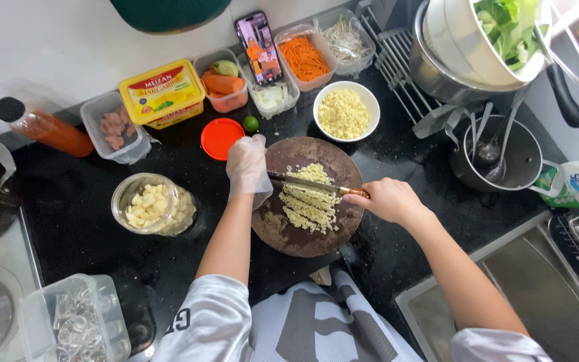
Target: The person chops garlic cloves on a round wooden cutting board with a cleaver, minces the chopped pieces finely, and transfers the minced garlic into a white bowl. They then take more garlic cloves from a jar, place them on the board, and continue chopping them into pieces.
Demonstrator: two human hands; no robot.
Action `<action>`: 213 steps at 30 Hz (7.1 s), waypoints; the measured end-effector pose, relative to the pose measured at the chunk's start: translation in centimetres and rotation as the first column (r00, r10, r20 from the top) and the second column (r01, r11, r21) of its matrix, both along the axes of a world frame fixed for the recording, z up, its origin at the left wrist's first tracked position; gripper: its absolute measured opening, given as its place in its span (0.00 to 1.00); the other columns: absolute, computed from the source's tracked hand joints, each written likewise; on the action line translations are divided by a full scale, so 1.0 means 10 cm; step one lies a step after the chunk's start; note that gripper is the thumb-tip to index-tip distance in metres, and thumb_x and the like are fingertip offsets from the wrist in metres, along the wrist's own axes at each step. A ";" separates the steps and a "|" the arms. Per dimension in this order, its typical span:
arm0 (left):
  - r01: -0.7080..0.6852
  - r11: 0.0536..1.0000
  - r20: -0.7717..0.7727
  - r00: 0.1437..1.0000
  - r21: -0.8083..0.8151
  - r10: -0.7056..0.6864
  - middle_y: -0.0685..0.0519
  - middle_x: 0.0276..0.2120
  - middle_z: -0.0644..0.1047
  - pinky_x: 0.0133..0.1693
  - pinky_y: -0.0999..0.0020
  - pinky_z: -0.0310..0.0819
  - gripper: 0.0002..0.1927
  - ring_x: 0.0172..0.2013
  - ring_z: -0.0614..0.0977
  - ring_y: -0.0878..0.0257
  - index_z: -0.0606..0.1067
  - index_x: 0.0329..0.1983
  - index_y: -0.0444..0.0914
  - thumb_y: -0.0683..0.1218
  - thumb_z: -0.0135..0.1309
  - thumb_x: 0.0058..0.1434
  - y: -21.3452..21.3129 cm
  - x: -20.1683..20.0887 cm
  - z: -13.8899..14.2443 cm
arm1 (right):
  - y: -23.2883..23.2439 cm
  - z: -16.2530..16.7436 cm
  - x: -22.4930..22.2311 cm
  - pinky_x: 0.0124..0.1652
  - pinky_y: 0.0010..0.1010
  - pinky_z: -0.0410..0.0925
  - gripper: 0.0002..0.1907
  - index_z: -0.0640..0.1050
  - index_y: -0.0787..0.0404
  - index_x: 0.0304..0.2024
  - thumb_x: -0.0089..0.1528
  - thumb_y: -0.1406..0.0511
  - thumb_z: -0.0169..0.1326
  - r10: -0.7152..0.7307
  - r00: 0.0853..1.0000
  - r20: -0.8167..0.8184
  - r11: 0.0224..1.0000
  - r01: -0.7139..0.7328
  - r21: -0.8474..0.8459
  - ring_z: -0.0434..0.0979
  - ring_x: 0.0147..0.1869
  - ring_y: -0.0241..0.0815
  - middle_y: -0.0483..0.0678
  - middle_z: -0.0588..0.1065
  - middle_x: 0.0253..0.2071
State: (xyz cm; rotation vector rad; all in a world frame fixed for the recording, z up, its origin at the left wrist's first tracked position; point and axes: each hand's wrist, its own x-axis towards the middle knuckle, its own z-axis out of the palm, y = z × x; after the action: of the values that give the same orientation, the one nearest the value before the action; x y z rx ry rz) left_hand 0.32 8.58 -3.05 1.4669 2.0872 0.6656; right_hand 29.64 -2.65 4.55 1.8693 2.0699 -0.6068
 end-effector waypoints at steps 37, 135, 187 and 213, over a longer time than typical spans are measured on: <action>0.116 0.993 -0.040 0.993 0.024 -0.115 0.36 0.42 0.81 0.49 0.46 0.74 0.25 0.47 0.80 0.37 0.81 0.35 0.35 0.57 0.39 0.65 0.03 0.01 0.09 | -0.26 -0.08 -0.05 0.42 0.48 0.74 0.35 0.83 0.54 0.34 0.60 0.34 0.45 -0.052 0.998 -0.023 0.996 0.053 0.067 0.83 0.40 0.56 0.54 0.81 0.29; 0.037 0.993 0.045 0.998 -0.110 -0.032 0.35 0.42 0.80 0.49 0.46 0.75 0.25 0.46 0.82 0.38 0.82 0.41 0.37 0.59 0.42 0.65 0.12 0.05 0.09 | -0.43 -0.25 -0.25 0.39 0.48 0.75 0.34 0.84 0.57 0.34 0.62 0.36 0.45 -0.104 0.993 -0.048 0.986 0.110 0.124 0.83 0.38 0.57 0.56 0.81 0.30; 0.119 0.990 0.033 0.992 0.071 -0.121 0.35 0.38 0.81 0.49 0.48 0.74 0.25 0.45 0.81 0.39 0.81 0.33 0.33 0.58 0.44 0.63 0.09 -0.04 0.01 | -0.63 -0.43 -0.38 0.35 0.48 0.74 0.31 0.80 0.59 0.35 0.64 0.40 0.48 -0.061 0.993 -0.096 0.967 0.083 0.243 0.82 0.33 0.59 0.56 0.79 0.25; -0.104 0.994 0.041 0.994 0.022 0.103 0.34 0.35 0.80 0.43 0.46 0.74 0.22 0.40 0.81 0.37 0.81 0.33 0.34 0.56 0.46 0.63 0.10 0.08 0.05 | 0.69 -0.37 0.28 0.34 0.45 0.73 0.34 0.84 0.50 0.40 0.64 0.34 0.41 0.238 0.967 0.093 0.948 -0.252 0.195 0.82 0.32 0.54 0.52 0.79 0.25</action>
State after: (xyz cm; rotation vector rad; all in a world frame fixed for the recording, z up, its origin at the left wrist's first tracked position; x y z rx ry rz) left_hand 1.17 9.61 -2.55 1.3539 2.1432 0.7561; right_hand 32.43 4.22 0.87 1.6663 2.3464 -0.2732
